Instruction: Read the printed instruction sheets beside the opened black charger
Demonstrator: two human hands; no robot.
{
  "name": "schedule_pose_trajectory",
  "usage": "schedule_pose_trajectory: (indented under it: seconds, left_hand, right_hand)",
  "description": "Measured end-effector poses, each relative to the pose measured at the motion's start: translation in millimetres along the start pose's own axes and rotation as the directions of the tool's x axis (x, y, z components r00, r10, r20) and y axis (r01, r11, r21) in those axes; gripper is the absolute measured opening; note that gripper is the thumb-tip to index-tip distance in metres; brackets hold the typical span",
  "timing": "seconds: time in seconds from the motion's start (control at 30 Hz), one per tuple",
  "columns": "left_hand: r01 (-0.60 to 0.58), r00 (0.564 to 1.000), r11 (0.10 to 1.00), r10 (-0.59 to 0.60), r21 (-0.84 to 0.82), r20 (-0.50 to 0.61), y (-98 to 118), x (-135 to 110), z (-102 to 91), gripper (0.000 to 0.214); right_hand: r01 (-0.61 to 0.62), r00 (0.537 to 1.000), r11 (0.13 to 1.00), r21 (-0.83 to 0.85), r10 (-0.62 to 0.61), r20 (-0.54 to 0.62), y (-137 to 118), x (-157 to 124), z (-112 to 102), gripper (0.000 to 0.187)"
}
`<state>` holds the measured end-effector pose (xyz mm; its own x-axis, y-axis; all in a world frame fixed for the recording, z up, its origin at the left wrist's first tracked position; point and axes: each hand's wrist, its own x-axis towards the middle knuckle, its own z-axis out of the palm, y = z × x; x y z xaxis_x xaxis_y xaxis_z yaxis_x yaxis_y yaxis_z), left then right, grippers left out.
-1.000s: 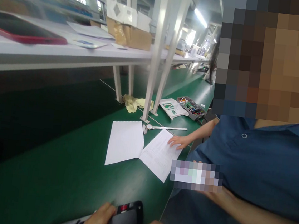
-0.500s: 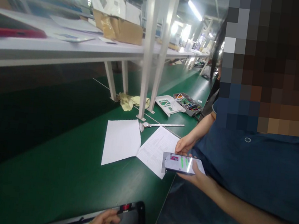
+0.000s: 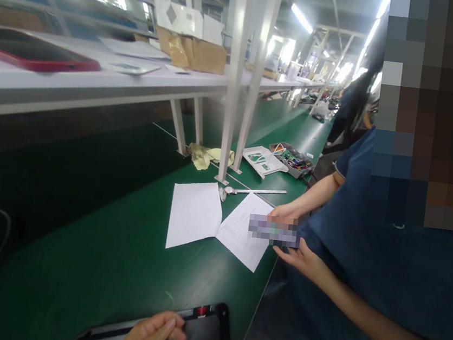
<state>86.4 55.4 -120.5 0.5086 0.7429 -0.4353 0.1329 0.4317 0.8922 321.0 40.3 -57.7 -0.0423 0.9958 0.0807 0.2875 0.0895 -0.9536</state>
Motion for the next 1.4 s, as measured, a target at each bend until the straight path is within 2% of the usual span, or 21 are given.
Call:
schedule_pose_trajectory:
  seconds: [0.17,0.23,0.33,0.4,0.53,0.6,0.83,1.0,1.1,1.2,1.27,1.4]
  left_hand:
    - [0.005,1.000,1.000,-0.004,0.005,-0.012,5,0,4.4,0.040]
    - [0.001,1.000,0.997,0.000,-0.072,0.014,9,0,8.1,0.039]
    - [0.005,0.999,0.985,0.001,-0.174,0.033,13,-2,12.3,0.037]
    - [-0.010,1.000,0.979,0.008,-0.205,-0.010,13,-3,12.7,0.035]
    - [-0.025,0.988,0.970,-0.012,-0.243,-0.152,12,-4,10.0,0.037]
    - [-0.012,0.986,0.981,-0.021,-0.196,-0.167,12,-4,9.3,0.039]
    - [0.004,0.994,0.999,-0.009,-0.043,-0.110,13,-3,8.3,0.039]
    - [0.006,0.994,0.999,-0.002,0.038,-0.105,14,-5,7.6,0.041]
    - [0.007,0.998,0.995,-0.001,0.101,-0.060,11,-5,6.1,0.048]
    - [0.001,1.000,0.994,-0.001,0.110,-0.003,6,-4,3.4,0.055]
    - [0.017,1.000,0.992,-0.017,0.123,0.004,5,-3,2.6,0.055]
    - [0.032,0.999,0.988,-0.030,0.149,-0.014,14,-5,5.4,0.058]
  right_hand:
    - [0.004,0.997,0.999,-0.053,0.000,0.078,-1,-15,59,0.032]
    - [-0.065,0.994,0.991,-0.113,0.075,0.083,4,-20,80,0.044]
    - [-0.246,0.964,0.936,-0.250,0.264,0.040,13,-26,107,0.057]
    - [-0.255,0.964,0.914,-0.317,0.264,-0.017,18,-30,114,0.056]
    - [-0.060,0.994,0.927,-0.369,0.020,-0.110,27,-40,103,0.034]
    - [-0.024,0.988,0.932,-0.362,-0.033,-0.151,29,-46,95,0.028]
    - [-0.156,0.956,0.945,-0.286,0.072,-0.284,22,-49,89,0.012]
    - [-0.133,0.958,0.940,-0.315,0.041,-0.284,27,-50,85,0.012]
    - [-0.082,0.956,0.898,-0.433,-0.052,-0.288,33,-55,69,0.011]
    - [-0.108,0.902,0.846,-0.522,-0.136,-0.409,40,-62,43,0.014]
    - [-0.101,0.869,0.803,-0.587,-0.216,-0.445,47,-66,28,0.017]
    - [0.019,0.878,0.658,-0.753,-0.371,-0.302,65,-72,15,0.017]
